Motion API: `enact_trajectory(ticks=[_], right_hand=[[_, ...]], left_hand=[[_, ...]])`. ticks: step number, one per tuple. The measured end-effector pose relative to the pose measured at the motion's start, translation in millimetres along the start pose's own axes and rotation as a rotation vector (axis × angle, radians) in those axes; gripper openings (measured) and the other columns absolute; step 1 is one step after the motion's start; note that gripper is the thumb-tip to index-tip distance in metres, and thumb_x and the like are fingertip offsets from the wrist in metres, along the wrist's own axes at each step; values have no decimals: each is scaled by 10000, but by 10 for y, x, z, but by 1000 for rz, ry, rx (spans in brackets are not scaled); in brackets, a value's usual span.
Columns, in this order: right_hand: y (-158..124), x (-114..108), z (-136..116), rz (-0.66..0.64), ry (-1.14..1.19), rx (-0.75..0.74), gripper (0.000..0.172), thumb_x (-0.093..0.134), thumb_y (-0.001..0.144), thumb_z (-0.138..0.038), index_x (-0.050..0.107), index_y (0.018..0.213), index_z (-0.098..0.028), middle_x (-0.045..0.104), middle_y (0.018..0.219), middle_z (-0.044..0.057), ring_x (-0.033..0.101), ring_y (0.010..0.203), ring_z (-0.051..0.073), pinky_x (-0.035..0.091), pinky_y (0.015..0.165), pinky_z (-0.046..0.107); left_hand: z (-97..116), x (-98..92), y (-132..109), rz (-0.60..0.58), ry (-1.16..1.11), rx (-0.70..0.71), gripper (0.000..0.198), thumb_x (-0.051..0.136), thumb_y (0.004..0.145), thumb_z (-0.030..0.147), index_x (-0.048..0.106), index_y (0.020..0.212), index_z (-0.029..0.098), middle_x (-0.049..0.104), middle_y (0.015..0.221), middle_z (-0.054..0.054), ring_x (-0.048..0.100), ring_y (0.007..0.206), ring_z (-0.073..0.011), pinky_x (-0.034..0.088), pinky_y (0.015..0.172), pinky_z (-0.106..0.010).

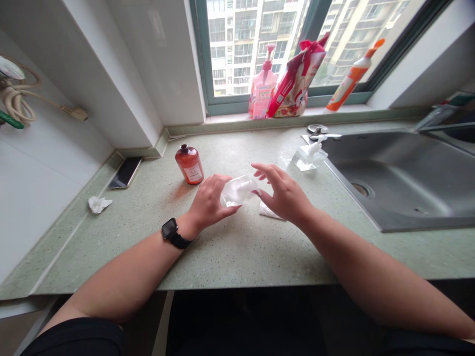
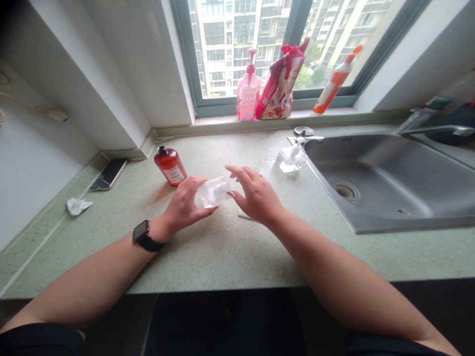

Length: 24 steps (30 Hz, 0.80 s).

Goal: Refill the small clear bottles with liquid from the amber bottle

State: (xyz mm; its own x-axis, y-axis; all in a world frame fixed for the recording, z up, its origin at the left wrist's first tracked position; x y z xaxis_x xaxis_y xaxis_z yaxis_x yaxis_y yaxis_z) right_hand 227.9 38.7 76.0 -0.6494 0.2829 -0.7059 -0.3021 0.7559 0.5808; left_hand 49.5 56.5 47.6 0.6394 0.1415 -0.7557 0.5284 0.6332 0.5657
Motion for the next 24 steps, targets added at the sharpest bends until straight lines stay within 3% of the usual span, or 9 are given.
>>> enact_trajectory(ticks=[5, 10, 14, 21, 24], right_hand=[[8, -37, 121, -32, 11, 10, 703, 566, 875, -81, 441, 1535, -289, 661, 1264, 105, 680, 1104, 271, 604, 952, 473], [-19, 69, -17, -70, 64, -38, 811, 722, 893, -289, 339, 1608, -320, 601, 1434, 138, 596, 1338, 345, 527, 1126, 564], [-34, 110, -48, 11, 47, 25, 802, 741, 937, -465, 335, 1614, -323, 640, 1389, 143, 626, 1306, 350, 519, 1134, 588], [-4, -45, 177, 109, -29, 53, 652, 667, 974, -293, 418, 1576, -309, 675, 1303, 127, 661, 1219, 337, 549, 1080, 581], [4, -58, 256, 92, -6, 32, 742, 737, 927, -336, 405, 1590, -296, 655, 1326, 137, 663, 1213, 344, 562, 1065, 583]], left_hand=[[-64, -74, 0, 17, -8, -25, 638, 831, 861, 494, 535, 1365, 240, 685, 1228, -110, 662, 1125, -323, 524, 1000, -500], [-10, -41, -6, 13, 20, 6, 641, 830, 850, 456, 528, 1373, 241, 683, 1244, -118, 656, 1119, -334, 520, 985, -507], [45, -1, -6, 3, 33, 31, 637, 824, 845, 460, 532, 1371, 250, 678, 1244, -115, 653, 1114, -336, 515, 993, -509], [-64, -81, 7, 30, -11, -10, 625, 828, 859, 446, 533, 1360, 218, 684, 1244, -119, 662, 1139, -320, 517, 999, -477], [-91, -105, 9, 36, -8, -27, 622, 834, 859, 441, 534, 1354, 213, 683, 1249, -120, 663, 1157, -319, 517, 1012, -474]])
Point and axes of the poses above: each hand's wrist, its own y-axis towards the middle knuckle, its own x-axis out of the palm, z = x × y, the point moved 9 cm from there along y, towards the middle knuckle
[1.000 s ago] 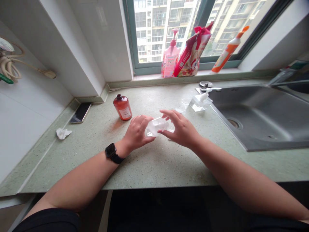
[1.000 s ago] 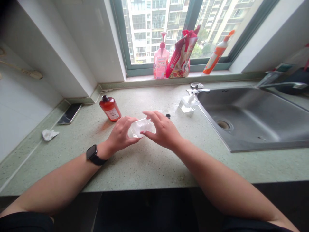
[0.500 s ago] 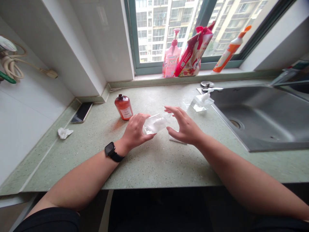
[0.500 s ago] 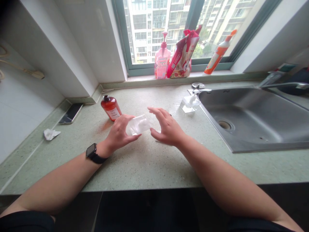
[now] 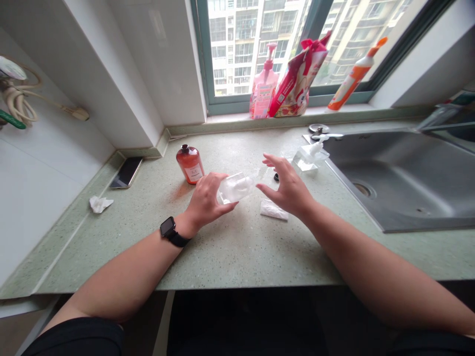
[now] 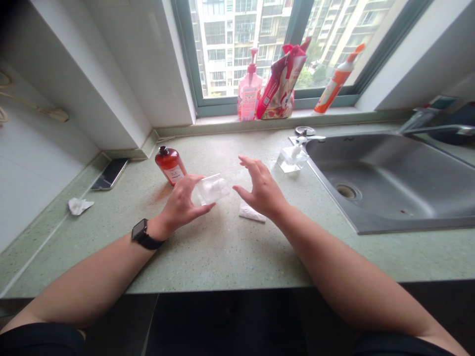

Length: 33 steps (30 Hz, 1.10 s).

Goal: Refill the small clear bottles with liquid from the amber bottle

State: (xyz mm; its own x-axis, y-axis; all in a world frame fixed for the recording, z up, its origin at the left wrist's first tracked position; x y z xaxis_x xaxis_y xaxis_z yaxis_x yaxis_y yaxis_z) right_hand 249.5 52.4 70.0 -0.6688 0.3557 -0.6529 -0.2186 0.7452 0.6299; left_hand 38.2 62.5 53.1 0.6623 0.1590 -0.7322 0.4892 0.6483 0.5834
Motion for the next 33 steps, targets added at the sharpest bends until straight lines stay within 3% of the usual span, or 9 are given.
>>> enact_trajectory(ticks=[5, 10, 16, 20, 24, 28, 33], right_hand=[[-47, 157, -146, -74, 65, -34, 942, 836, 846, -525, 343, 1623, -321, 619, 1397, 148, 628, 1304, 369, 538, 1113, 606], [-75, 198, -238, -15, 65, -3, 856, 759, 904, -585, 349, 1614, -337, 648, 1358, 139, 639, 1277, 365, 543, 1098, 613], [-28, 70, 9, 28, 22, 47, 703, 717, 953, -421, 420, 1578, -302, 668, 1303, 133, 669, 1201, 344, 561, 1056, 591], [-21, 81, 50, -3, 67, 36, 821, 786, 890, -489, 405, 1591, -294, 653, 1322, 139, 663, 1221, 354, 558, 1062, 595], [-51, 172, -93, -32, 101, 21, 909, 801, 852, -602, 376, 1604, -322, 642, 1352, 136, 647, 1260, 361, 532, 1104, 610], [-77, 240, -215, -28, 122, 33, 870, 764, 879, -622, 368, 1602, -345, 652, 1351, 125, 647, 1264, 357, 529, 1109, 607], [-66, 188, -87, 14, 102, 91, 745, 759, 906, -513, 432, 1549, -325, 677, 1312, 118, 669, 1228, 348, 549, 1075, 607]], left_hand=[[73, 49, -7, -18, 21, 29, 645, 842, 847, 450, 532, 1362, 215, 691, 1242, -123, 667, 1128, -326, 526, 997, -490], [129, 96, -17, -34, 14, 50, 636, 828, 857, 465, 532, 1364, 220, 691, 1235, -125, 667, 1111, -328, 530, 1000, -500], [16, -2, -5, 21, -39, -13, 635, 831, 863, 510, 536, 1343, 216, 678, 1211, -114, 670, 1120, -310, 541, 998, -476], [-31, -31, 4, 31, -48, -31, 635, 829, 868, 507, 536, 1344, 204, 669, 1202, -118, 671, 1109, -306, 546, 987, -472], [28, 24, -6, 0, -33, 3, 653, 838, 857, 483, 529, 1369, 220, 679, 1244, -122, 668, 1146, -318, 534, 1012, -487], [111, 92, -27, -34, -26, 49, 652, 834, 854, 468, 538, 1376, 216, 681, 1260, -131, 663, 1141, -327, 527, 1017, -500], [77, 46, -18, -7, -66, 28, 641, 807, 880, 539, 544, 1366, 214, 683, 1233, -125, 669, 1130, -317, 535, 1004, -485]])
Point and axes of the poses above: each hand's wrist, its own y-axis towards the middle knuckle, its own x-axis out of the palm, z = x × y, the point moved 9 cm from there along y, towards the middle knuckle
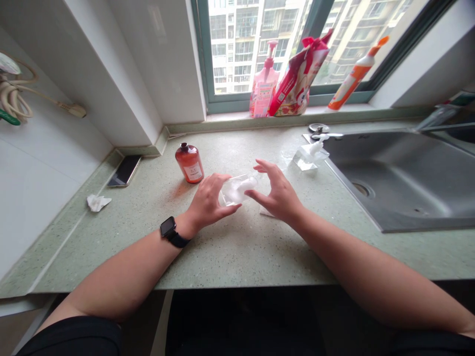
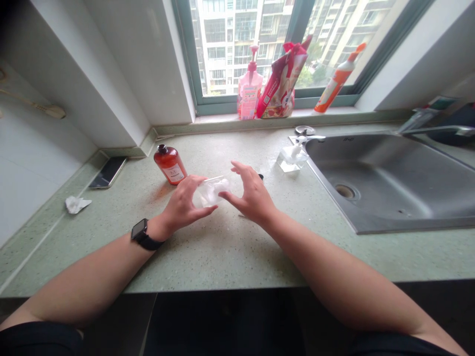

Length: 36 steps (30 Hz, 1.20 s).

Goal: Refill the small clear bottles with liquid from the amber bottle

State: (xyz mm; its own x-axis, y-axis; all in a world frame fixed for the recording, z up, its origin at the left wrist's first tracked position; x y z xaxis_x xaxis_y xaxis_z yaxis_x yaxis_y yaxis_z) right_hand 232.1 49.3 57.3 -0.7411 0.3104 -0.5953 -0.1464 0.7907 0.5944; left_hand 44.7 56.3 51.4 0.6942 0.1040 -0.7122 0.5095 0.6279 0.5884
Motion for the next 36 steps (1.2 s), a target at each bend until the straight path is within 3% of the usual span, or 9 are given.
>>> enact_trajectory(ticks=[6, 13, 20, 26, 31, 36], right_hand=[[69, -117, 212, 9, 5, 48, 483, 691, 910, -305, 557, 1372, -270, 688, 1259, 111, 685, 1185, 314, 564, 1061, 579], [48, 7, -86, -118, 126, -40, 330, 772, 867, -370, 601, 1138, -288, 670, 1225, 89, 651, 1203, 299, 563, 1059, 551], [62, -9, -106, -115, 228, -34, 295, 824, 853, -474, 633, 976, -286, 692, 1155, 73, 664, 1138, 283, 564, 1030, 534], [69, -5, -67, -161, 373, 22, 242, 798, 868, -426, 638, 992, -293, 684, 1151, 62, 656, 1160, 264, 560, 1054, 521], [100, -110, -13, -148, 500, 66, 268, 830, 845, -426, 637, 971, -288, 682, 1129, 41, 667, 1140, 240, 570, 1031, 493], [142, -257, 61, -133, 465, 46, 283, 854, 823, -428, 631, 936, -293, 677, 1129, 33, 660, 1154, 256, 561, 1019, 493]], left_hand=[[-101, -66, 11, 18, -23, -74, 627, 798, 885, 552, 544, 1348, 214, 674, 1219, -114, 674, 1129, -303, 544, 1017, -469], [-28, -22, -2, -5, 18, -30, 645, 826, 862, 507, 537, 1363, 221, 683, 1237, -118, 671, 1133, -317, 527, 1006, -482], [37, 22, 5, -30, 76, 28, 611, 810, 857, 454, 538, 1356, 228, 685, 1248, -123, 660, 1149, -333, 510, 1039, -521], [36, 28, -1, -36, 73, 42, 617, 803, 861, 453, 530, 1364, 223, 680, 1257, -126, 657, 1161, -332, 506, 1058, -522], [10, 12, -2, -31, 77, 32, 627, 811, 858, 460, 532, 1366, 219, 680, 1253, -125, 653, 1163, -331, 509, 1055, -519], [-19, -4, 2, -37, 78, 7, 626, 816, 860, 449, 536, 1376, 231, 683, 1259, -124, 652, 1171, -332, 510, 1053, -518]])
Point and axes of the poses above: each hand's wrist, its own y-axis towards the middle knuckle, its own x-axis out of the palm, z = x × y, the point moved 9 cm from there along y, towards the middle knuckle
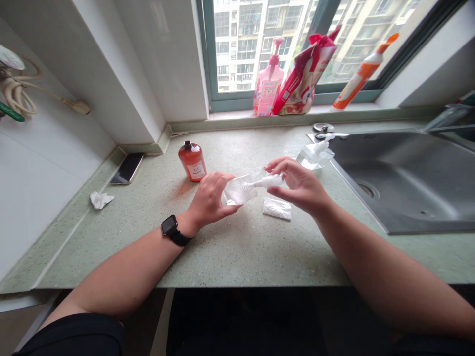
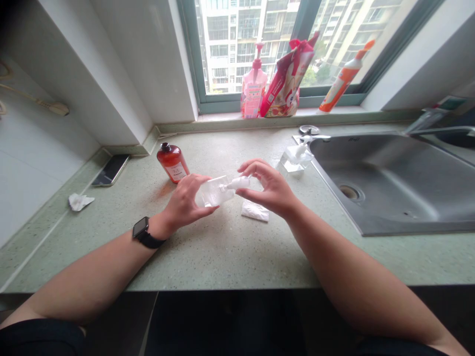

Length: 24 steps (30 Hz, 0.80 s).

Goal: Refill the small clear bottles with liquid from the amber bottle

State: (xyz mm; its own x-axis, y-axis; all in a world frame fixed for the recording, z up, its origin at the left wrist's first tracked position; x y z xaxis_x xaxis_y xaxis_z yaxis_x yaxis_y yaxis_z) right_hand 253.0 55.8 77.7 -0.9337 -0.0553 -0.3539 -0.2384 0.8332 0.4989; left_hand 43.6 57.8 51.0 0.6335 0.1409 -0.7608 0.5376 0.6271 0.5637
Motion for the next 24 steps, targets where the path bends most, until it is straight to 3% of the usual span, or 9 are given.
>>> enact_trajectory(ticks=[11, 24], right_hand=[[7, -93, 12, -36, -37, -18, 296, 831, 829, -474, 615, 949, -310, 667, 1162, 37, 665, 1188, 275, 564, 1061, 523], [32, -69, 61, 49, 182, 84, 379, 864, 784, -542, 617, 920, -289, 672, 1074, 31, 683, 1076, 258, 588, 982, 493]], left_hand=[[-37, -4, 1, -7, 17, -9, 631, 817, 856, 439, 540, 1383, 231, 682, 1274, -125, 644, 1186, -335, 499, 1065, -520], [-27, 31, -2, -36, 7, -12, 651, 841, 831, 434, 553, 1381, 241, 687, 1267, -118, 646, 1197, -336, 489, 1088, -529]])
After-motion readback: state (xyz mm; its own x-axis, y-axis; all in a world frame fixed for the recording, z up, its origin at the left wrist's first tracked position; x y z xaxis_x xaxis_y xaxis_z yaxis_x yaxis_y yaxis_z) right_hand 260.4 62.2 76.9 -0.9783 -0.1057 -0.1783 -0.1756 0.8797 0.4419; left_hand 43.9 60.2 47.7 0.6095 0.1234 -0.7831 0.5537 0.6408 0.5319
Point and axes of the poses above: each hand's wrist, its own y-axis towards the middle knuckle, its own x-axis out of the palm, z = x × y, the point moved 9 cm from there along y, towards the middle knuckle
